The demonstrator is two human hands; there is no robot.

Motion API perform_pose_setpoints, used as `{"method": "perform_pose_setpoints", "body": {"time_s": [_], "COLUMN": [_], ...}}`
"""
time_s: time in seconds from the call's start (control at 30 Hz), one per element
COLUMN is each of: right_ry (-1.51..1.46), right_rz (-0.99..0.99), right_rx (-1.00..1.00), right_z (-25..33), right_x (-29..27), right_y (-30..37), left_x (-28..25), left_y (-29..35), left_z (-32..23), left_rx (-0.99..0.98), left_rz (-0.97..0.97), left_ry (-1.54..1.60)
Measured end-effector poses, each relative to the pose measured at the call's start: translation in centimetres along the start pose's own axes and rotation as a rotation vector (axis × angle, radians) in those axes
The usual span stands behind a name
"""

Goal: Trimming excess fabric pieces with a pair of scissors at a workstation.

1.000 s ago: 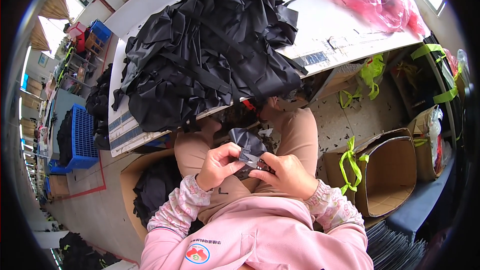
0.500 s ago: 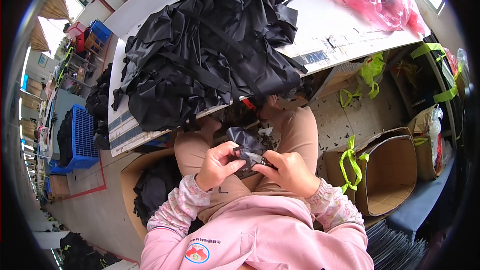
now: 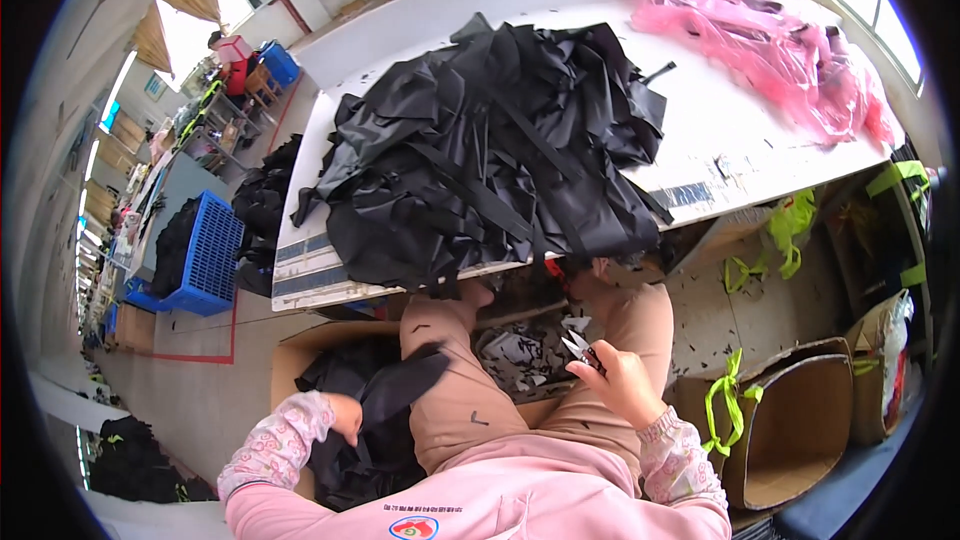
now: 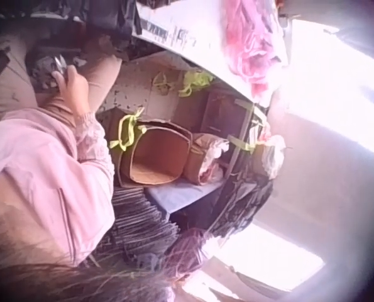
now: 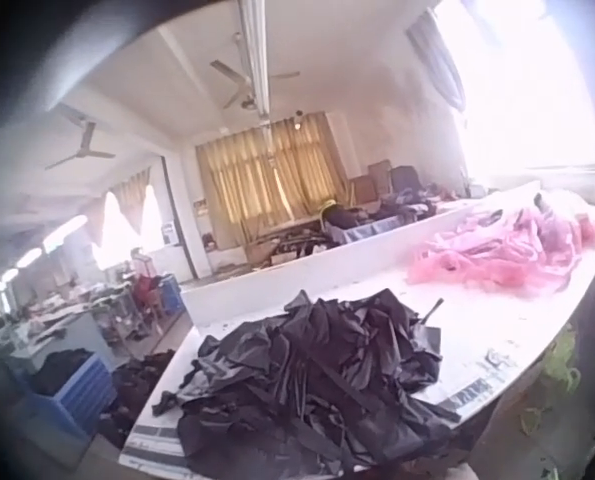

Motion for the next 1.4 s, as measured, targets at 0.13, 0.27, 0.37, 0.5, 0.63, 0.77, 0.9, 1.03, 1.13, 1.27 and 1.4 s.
{"method": "perform_pose_setpoints", "body": {"time_s": [0.13, 0.27, 0.37, 0.5, 0.63, 0.77, 0.9, 1.03, 1.13, 1.27, 1.4], "right_ry": [-0.006, -0.048, -0.044, -0.040, -0.033, -0.022, -0.013, -0.028, -0.019, -0.227, -0.546], "right_rz": [0.024, 0.063, 0.102, 0.126, 0.120, 0.093, 0.083, 0.108, 0.124, -0.059, -0.205], "right_rx": [-0.036, -0.075, -0.104, -0.072, 0.018, 0.053, 0.037, 0.009, -0.006, 0.024, 0.031], "right_z": [0.7, 1.6, 1.8, 1.2, -0.2, -1.2, -1.6, -1.4, -0.9, -1.3, 0.5], "right_x": [1.2, 3.0, 3.6, 3.5, 3.0, 2.6, 2.4, 2.8, 2.7, 2.0, -1.3], "right_y": [-1.4, -2.2, -1.8, -0.3, 1.2, 1.5, 0.7, -0.2, -0.5, -1.2, -2.5], "left_x": [-4.8, -17.7, -26.4, -33.8, -36.9, -37.2, -35.9, -33.2, -30.9, -25.9, -21.5], "left_y": [3.1, 7.3, 7.5, 5.8, 4.6, 4.4, 6.5, 9.7, 13.6, 19.5, 20.3], "left_z": [-1.6, -1.0, 3.0, 8.0, 9.6, 10.6, 9.8, 10.4, 8.7, 0.6, -8.9], "left_rx": [0.262, 0.386, 0.245, -0.300, -0.702, -0.668, -0.528, -0.176, 0.271, 0.387, 0.885], "left_rz": [-0.323, -1.277, -1.800, -1.913, -1.704, -1.739, -1.942, -2.286, -2.396, -2.557, -2.045], "left_ry": [0.278, 0.665, 0.711, 0.544, 0.484, 0.478, 0.667, 0.852, 1.115, 0.639, 0.654]}}
Point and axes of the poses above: each hand's wrist, its own y-axis away from the middle knuckle, its own x-axis out of the palm, z = x × y, the point moved 4 cm from there along -y, towards the middle knuckle, and after that the axes turned 8 degrees about -x, right-handed, at the moved point
